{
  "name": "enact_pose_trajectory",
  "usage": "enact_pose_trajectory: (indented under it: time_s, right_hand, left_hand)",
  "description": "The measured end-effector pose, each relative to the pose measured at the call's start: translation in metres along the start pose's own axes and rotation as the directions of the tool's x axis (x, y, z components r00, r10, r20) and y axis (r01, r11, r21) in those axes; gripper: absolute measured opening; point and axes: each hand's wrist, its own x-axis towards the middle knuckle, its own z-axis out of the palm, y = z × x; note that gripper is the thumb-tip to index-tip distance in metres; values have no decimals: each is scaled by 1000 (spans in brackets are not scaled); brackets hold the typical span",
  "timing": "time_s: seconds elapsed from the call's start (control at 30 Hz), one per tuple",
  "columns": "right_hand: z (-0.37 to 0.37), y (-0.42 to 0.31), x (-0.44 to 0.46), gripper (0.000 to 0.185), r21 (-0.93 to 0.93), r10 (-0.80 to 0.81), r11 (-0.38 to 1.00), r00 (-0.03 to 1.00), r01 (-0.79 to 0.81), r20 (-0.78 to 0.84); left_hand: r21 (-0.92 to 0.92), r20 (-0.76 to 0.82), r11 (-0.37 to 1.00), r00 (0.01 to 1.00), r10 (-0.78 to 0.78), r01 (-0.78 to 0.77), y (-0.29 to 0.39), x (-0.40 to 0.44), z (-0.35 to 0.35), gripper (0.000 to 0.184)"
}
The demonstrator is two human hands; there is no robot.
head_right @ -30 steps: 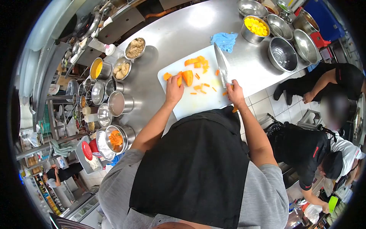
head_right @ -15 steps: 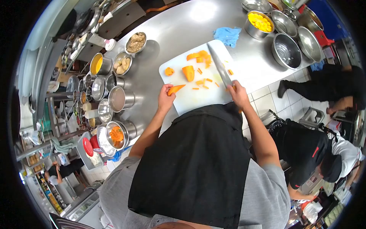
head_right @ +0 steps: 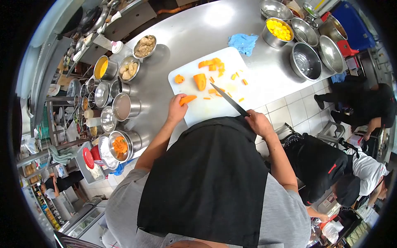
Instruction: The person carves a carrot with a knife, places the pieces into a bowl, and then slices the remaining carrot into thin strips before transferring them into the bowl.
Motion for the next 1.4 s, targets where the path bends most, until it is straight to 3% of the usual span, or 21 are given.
enact_pose_trajectory:
  time_s: [0.03, 0.13, 0.27, 0.33, 0.47, 0.63, 0.7, 0.73, 0.8, 0.93, 1.0, 1.07, 1.2, 1.27, 1.3, 1.33, 1.37, 1.4]
  right_hand:
    - [-6, -7, -2, 32, -5, 23, 1000, 999, -23, 27]
    - [-5, -8, -6, 31, 18, -91, 996, 989, 89, 119]
    - [7, -6, -2, 31, -22, -24, 999, 983, 28, 183]
    - [7, 6, 2, 31, -75, -29, 996, 991, 39, 128]
    - [-5, 15, 1, 31, -25, 84, 996, 994, -86, -73]
    - [-18, 4, -11, 29, 87, 189, 981, 954, -173, -233]
    - [-15, 11, -17, 29, 83, 205, 979, 929, -188, -310]
    - [-9, 17, -20, 29, 78, 205, 979, 926, -190, -316]
    - [6, 28, -27, 30, 151, 236, 970, 871, -188, -431]
    - [31, 42, -33, 31, 115, 230, 973, 843, -200, -486]
    - [40, 48, -27, 32, 83, 198, 980, 842, -181, -501]
    - [44, 47, -21, 33, 53, 173, 984, 838, -170, -518]
    - [46, 32, -5, 41, -32, 167, 979, 880, -202, -444]
    - [41, 24, -5, 42, -33, 124, 989, 931, -143, -342]
    - [41, 28, -4, 43, -13, 87, 995, 940, -97, -329]
    - [35, 29, -3, 43, -33, 83, 995, 946, -98, -314]
    - [33, 29, 1, 43, -20, 83, 995, 924, -97, -372]
    - [28, 29, 6, 43, -8, 84, 995, 899, -97, -429]
  left_hand:
    - [91, -4, 992, 996, 91, -91, 3, 1, 0, 39]
    - [79, -20, 991, 993, 114, -112, 19, 5, 2, 40]
    - [64, -36, 992, 993, 111, -109, 39, 21, 5, 41]
    - [32, -21, 990, 990, 141, -140, 48, 28, 9, 40]
    - [47, -6, 972, 973, 232, -231, 60, 45, 28, 42]
    - [81, -20, 947, 950, 313, -311, 85, 125, 57, 55]
    - [359, 136, 928, 990, 49, -95, 103, 155, 62, 59]
    - [353, 135, 930, 989, 56, -100, 108, 166, 65, 59]
    - [440, 374, 896, 920, -120, -62, 114, 180, 69, 58]
    - [559, 432, 812, 894, -115, -166, 119, 174, 101, 52]
    - [581, 459, 753, 888, 10, -309, 121, 153, 115, 45]
    - [561, 427, 757, 901, 81, -334, 125, 123, 122, 41]
    - [414, 363, 840, 910, 201, -350, 115, 82, 125, 56]
    - [278, 136, 913, 953, 270, -299, 111, 71, 123, 74]
    - [271, 133, 917, 955, 266, -293, 107, 71, 129, 74]
    - [275, 18, 926, 964, 265, -260, 102, 71, 139, 76]
    - [285, -93, 930, 959, 269, -233, 97, 76, 146, 77]
    - [279, -98, 934, 961, 259, -223, 98, 83, 150, 77]
